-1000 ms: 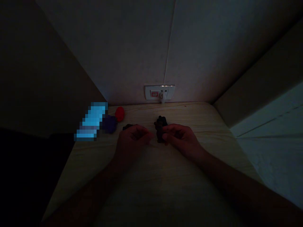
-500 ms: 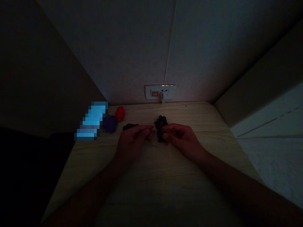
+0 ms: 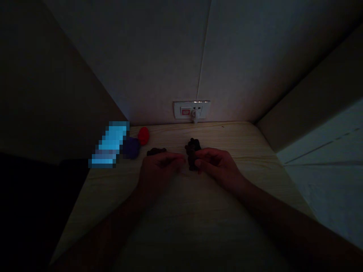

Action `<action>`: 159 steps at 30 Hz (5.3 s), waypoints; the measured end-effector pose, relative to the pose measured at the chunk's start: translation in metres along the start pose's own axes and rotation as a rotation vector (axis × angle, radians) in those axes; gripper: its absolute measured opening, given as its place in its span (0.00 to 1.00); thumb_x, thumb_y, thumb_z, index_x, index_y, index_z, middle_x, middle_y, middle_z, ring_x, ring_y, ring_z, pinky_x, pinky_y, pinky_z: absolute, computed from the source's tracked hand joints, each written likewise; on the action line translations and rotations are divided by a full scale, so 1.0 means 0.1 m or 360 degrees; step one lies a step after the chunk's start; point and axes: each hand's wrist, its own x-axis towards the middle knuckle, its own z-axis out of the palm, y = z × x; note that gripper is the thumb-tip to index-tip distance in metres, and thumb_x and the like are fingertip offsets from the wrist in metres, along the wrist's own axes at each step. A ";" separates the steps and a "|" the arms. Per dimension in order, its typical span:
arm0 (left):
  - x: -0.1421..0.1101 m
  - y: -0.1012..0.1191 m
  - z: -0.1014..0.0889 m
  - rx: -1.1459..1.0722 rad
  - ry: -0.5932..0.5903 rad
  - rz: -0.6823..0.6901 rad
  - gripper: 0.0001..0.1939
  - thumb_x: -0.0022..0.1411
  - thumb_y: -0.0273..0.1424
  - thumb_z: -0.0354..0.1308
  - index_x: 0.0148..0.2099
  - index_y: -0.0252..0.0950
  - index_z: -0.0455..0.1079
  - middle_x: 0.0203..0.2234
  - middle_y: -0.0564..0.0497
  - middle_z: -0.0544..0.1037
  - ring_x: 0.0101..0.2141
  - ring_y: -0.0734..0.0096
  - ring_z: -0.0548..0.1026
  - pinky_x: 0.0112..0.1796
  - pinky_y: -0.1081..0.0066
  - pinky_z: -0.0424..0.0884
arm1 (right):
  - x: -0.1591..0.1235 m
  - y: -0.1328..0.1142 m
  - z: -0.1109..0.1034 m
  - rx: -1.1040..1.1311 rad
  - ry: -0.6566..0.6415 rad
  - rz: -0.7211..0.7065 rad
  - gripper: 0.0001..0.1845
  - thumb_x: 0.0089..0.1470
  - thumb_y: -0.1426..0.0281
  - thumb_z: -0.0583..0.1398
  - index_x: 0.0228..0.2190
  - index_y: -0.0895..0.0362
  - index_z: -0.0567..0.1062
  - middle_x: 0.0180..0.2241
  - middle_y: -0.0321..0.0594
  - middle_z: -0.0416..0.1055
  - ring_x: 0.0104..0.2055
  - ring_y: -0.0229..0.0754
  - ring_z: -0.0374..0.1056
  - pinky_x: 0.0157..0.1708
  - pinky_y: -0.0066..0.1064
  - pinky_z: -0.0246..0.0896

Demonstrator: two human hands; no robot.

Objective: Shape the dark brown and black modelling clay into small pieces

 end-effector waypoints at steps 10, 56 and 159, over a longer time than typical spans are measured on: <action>0.01 -0.01 0.01 -0.0097 -0.0075 0.0051 0.08 0.60 0.31 0.65 0.42 0.37 0.82 0.28 0.50 0.85 0.30 0.67 0.82 0.36 0.69 0.79 | 0.00 -0.02 0.00 -0.0042 -0.0004 -0.0022 0.17 0.45 0.62 0.75 0.37 0.55 0.82 0.26 0.36 0.80 0.25 0.37 0.74 0.29 0.31 0.73; -0.01 0.03 0.04 -0.0273 -0.0048 -0.0201 0.09 0.46 0.30 0.75 0.29 0.36 0.78 0.26 0.51 0.84 0.29 0.67 0.83 0.32 0.72 0.78 | -0.12 -0.04 0.04 -0.0652 0.0125 -0.0727 0.06 0.55 0.72 0.68 0.37 0.53 0.84 0.35 0.42 0.81 0.35 0.41 0.78 0.31 0.29 0.74; 0.00 0.00 0.03 -0.0327 -0.0098 -0.0198 0.08 0.48 0.31 0.75 0.31 0.36 0.81 0.26 0.51 0.85 0.27 0.69 0.83 0.31 0.74 0.78 | -0.13 -0.04 0.03 -0.0581 0.0081 -0.0529 0.05 0.53 0.69 0.70 0.34 0.55 0.83 0.30 0.39 0.82 0.30 0.39 0.78 0.29 0.27 0.72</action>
